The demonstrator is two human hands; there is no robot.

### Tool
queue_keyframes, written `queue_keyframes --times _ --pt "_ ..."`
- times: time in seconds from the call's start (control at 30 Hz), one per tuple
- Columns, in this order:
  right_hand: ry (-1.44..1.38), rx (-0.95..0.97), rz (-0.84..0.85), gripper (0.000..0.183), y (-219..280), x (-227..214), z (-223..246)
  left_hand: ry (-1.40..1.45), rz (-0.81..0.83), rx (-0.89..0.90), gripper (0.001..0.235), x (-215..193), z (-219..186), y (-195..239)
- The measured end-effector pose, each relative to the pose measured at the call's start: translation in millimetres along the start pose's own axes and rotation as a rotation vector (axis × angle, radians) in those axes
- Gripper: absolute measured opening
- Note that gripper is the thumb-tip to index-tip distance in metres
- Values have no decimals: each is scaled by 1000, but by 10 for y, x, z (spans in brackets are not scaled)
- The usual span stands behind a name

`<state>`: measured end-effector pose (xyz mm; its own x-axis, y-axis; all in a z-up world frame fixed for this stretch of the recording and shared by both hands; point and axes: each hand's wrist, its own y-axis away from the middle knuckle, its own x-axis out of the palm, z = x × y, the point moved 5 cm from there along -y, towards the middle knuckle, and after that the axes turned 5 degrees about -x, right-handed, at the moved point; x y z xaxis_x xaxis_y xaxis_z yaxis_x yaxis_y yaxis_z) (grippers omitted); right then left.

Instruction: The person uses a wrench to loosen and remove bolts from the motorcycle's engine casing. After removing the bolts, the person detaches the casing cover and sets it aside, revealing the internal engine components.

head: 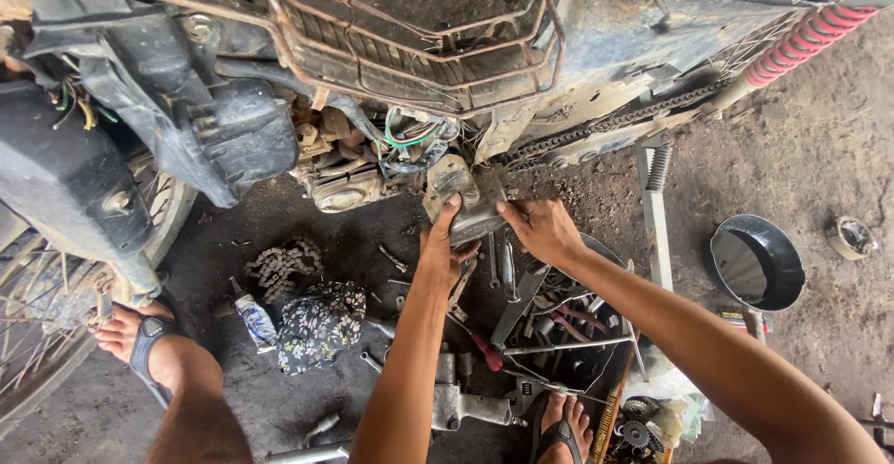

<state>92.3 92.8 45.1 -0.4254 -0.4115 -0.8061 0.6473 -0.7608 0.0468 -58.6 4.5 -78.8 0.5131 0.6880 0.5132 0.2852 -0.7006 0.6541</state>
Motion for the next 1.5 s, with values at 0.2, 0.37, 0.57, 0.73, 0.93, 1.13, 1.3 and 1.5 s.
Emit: queue_keyframes --times 0.2,0.37,0.57,0.73,0.93,1.13,1.3,1.5 --pt "27 -48 12 51 37 -40 78 -35 148 -5 122 -54 -11 -139" --pt "-37 88 81 49 48 -86 106 -30 -1 -40 124 -4 -20 0" --pt "-14 66 91 50 46 33 -83 -59 64 -35 125 -83 -54 -48" --pt "60 -3 47 50 177 99 38 -97 217 -54 119 -83 -38 -21" --pt "44 -32 -58 45 244 30 141 -89 137 -91 110 -140 7 -79" --pt "49 -81 -110 44 270 22 176 -86 152 -72 110 -42 -47 73" --pt "63 -137 -193 44 302 -17 204 -52 41 -116 109 -27 -28 158" --pt "125 -133 -139 45 324 89 103 -156 229 -96 107 -69 -139 36"
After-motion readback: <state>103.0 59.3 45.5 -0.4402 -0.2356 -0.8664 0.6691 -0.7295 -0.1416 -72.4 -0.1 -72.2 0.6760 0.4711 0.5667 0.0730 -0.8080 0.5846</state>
